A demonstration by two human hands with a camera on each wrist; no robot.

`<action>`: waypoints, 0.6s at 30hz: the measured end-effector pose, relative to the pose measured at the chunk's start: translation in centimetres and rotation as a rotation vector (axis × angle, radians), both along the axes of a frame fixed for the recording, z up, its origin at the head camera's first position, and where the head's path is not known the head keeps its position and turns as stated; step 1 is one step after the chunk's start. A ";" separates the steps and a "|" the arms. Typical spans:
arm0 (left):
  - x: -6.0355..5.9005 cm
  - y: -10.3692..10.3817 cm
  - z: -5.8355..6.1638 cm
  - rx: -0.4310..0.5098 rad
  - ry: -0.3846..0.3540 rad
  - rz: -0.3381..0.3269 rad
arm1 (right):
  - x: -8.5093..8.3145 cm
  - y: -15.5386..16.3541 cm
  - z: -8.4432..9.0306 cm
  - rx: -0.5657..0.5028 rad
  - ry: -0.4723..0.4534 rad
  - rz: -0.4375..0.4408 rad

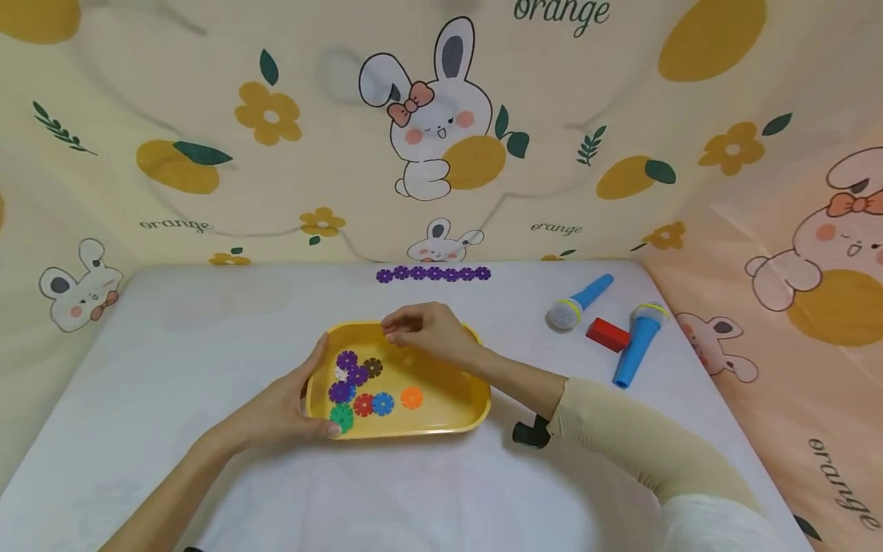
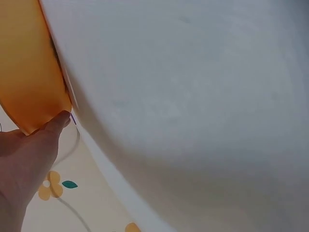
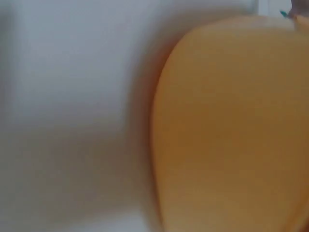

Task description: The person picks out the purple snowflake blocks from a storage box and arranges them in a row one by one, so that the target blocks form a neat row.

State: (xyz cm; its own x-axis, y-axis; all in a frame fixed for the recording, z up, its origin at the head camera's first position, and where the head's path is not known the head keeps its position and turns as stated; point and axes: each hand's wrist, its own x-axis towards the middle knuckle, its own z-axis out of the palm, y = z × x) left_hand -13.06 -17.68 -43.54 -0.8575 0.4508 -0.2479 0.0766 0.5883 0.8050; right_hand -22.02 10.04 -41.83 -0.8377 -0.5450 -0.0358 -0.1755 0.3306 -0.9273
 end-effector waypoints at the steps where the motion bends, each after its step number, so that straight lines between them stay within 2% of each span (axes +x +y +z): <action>1: 0.0 0.0 0.0 0.003 0.007 -0.004 | 0.2 -0.5 -0.2 0.006 0.003 0.014; 9: 0.1 -0.1 0.1 0.014 0.030 -0.021 | 1.2 -4.0 -2.0 0.153 0.067 0.068; 13: 0.0 -0.1 0.0 0.020 0.026 -0.020 | 1.6 -5.1 -3.0 0.210 0.088 0.058; 18: -0.1 -0.1 -0.1 0.016 0.029 -0.018 | 2.2 -6.0 -3.5 0.332 0.199 0.063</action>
